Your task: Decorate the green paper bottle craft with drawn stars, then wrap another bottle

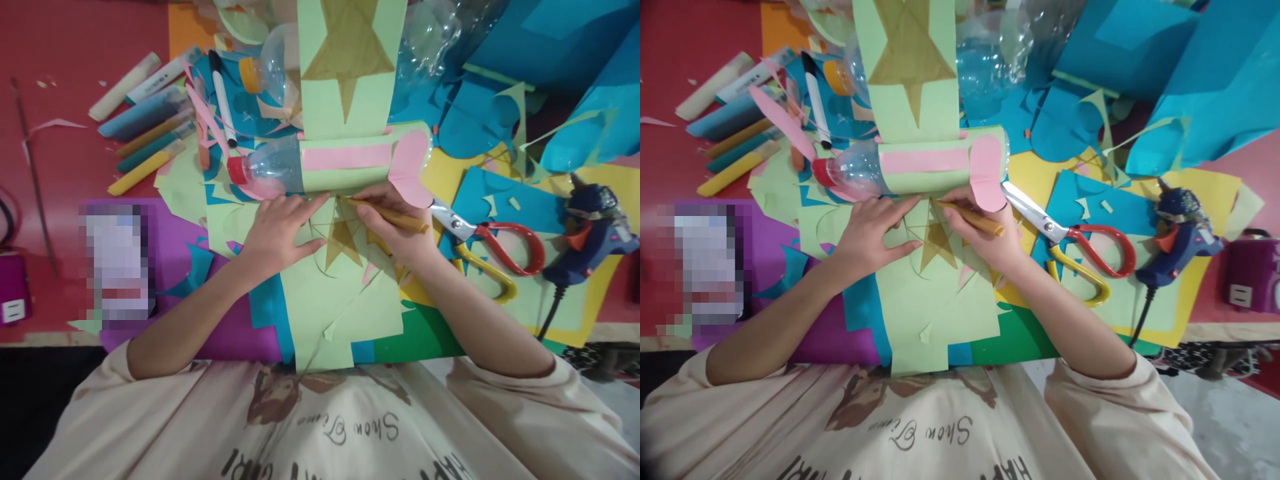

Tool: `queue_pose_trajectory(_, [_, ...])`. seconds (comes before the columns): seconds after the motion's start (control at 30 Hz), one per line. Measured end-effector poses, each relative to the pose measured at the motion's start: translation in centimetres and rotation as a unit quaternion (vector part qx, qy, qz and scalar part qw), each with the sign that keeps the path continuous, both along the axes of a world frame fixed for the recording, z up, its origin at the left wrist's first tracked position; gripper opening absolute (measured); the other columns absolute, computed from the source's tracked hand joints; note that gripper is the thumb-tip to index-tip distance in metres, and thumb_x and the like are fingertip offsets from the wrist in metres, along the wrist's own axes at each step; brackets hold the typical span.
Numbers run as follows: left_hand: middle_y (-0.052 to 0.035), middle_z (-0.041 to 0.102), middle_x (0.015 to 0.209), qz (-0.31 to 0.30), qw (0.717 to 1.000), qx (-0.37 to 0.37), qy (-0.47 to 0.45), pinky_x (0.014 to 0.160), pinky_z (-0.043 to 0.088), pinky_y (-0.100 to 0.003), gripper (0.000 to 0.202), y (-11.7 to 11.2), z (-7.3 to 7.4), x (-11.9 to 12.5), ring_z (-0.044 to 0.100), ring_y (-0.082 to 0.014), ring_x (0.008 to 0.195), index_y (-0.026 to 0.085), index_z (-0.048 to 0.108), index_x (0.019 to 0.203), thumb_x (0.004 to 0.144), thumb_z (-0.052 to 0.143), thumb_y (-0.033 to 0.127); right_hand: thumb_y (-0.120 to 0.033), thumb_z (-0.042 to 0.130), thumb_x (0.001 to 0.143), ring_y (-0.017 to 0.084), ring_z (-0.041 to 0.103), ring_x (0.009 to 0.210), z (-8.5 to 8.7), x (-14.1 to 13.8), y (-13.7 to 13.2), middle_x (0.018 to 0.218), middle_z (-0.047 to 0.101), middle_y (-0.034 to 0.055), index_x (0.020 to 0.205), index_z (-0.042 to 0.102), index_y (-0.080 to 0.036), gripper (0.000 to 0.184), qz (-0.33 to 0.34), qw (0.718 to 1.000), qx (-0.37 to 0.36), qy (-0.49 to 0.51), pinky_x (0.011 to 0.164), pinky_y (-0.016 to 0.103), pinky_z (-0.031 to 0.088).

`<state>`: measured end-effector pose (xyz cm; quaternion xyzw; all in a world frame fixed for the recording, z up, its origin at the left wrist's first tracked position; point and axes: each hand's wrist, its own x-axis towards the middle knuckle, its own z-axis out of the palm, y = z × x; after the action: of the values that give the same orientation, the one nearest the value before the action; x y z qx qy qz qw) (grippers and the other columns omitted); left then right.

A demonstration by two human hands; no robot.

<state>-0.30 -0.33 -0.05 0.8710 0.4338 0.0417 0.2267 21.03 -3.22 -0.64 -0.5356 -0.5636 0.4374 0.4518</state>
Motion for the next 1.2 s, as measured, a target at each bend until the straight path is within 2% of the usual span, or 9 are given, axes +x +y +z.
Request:
queue_pose_trajectory(0.13, [-0.0062, 0.059, 0.094, -0.003, 1.0, -0.002, 0.001, 0.088, 0.036, -0.039, 0.064, 0.04, -0.05, -0.01, 0.051, -0.0262, 0.095, 0.021, 0.042, 0.146, 0.089, 0.052, 0.048, -0.035, 0.065, 0.086, 0.019, 0.065, 0.079, 0.01, 0.19, -0.09, 0.085, 0.069, 0.0022, 0.09, 0.065, -0.026, 0.009, 0.007, 1.0, -0.006, -0.021, 0.074, 0.034, 0.056])
queue_pose_trajectory(0.3, [-0.0069, 0.059, 0.096, 0.003, 1.0, -0.005, 0.007, 0.087, 0.036, -0.039, 0.064, 0.0, 0.23, 0.09, 0.051, -0.0271, 0.096, 0.022, 0.042, 0.147, 0.089, 0.053, 0.048, -0.029, 0.064, 0.086, 0.017, 0.065, 0.08, 0.04, 0.26, -0.1, 0.085, 0.07, 0.0021, 0.09, 0.067, -0.025, 0.006, 0.014, 1.0, -0.001, -0.019, 0.073, 0.031, 0.055])
queue_pose_trajectory(0.53, [-0.0055, 0.058, 0.094, 0.004, 1.0, -0.002, -0.005, 0.088, 0.037, -0.039, 0.063, -0.08, 0.21, -0.02, 0.05, -0.0266, 0.096, 0.024, 0.042, 0.146, 0.089, 0.052, 0.048, -0.025, 0.064, 0.083, 0.017, 0.067, 0.075, 0.34, 0.04, -0.07, 0.077, 0.071, 0.0008, 0.081, 0.069, -0.022, 0.005, 0.003, 0.999, 0.004, -0.038, 0.072, 0.033, 0.057])
queue_pose_trajectory(0.73, [-0.0059, 0.058, 0.094, 0.004, 1.0, -0.008, -0.002, 0.09, 0.037, -0.039, 0.064, -0.06, 0.25, 0.05, 0.05, -0.0266, 0.096, 0.022, 0.042, 0.147, 0.089, 0.053, 0.047, -0.027, 0.064, 0.085, 0.018, 0.067, 0.081, 0.34, 0.07, -0.15, 0.085, 0.072, 0.0018, 0.088, 0.069, -0.027, 0.005, 0.002, 0.999, 0.004, -0.037, 0.076, 0.032, 0.056])
queue_pose_trajectory(1.0, [-0.0057, 0.058, 0.094, 0.009, 1.0, -0.019, 0.004, 0.09, 0.037, -0.04, 0.062, -0.06, 0.43, 0.1, 0.051, -0.0264, 0.096, 0.022, 0.044, 0.145, 0.088, 0.054, 0.045, -0.02, 0.063, 0.081, 0.016, 0.065, 0.071, 0.29, 0.24, 0.05, 0.073, 0.07, 0.0004, 0.075, 0.07, -0.023, 0.009, 0.032, 0.998, 0.009, -0.057, 0.069, 0.032, 0.054])
queue_pose_trajectory(1.2, [-0.0063, 0.057, 0.095, 0.008, 1.0, -0.018, 0.007, 0.091, 0.036, -0.04, 0.063, -0.06, 0.48, 0.2, 0.05, -0.0265, 0.097, 0.021, 0.042, 0.147, 0.089, 0.054, 0.044, -0.025, 0.066, 0.082, 0.017, 0.065, 0.071, 0.0, 0.0, -0.08, 0.076, 0.07, 0.001, 0.084, 0.069, -0.022, 0.004, -0.014, 1.0, 0.008, -0.024, 0.067, 0.032, 0.055])
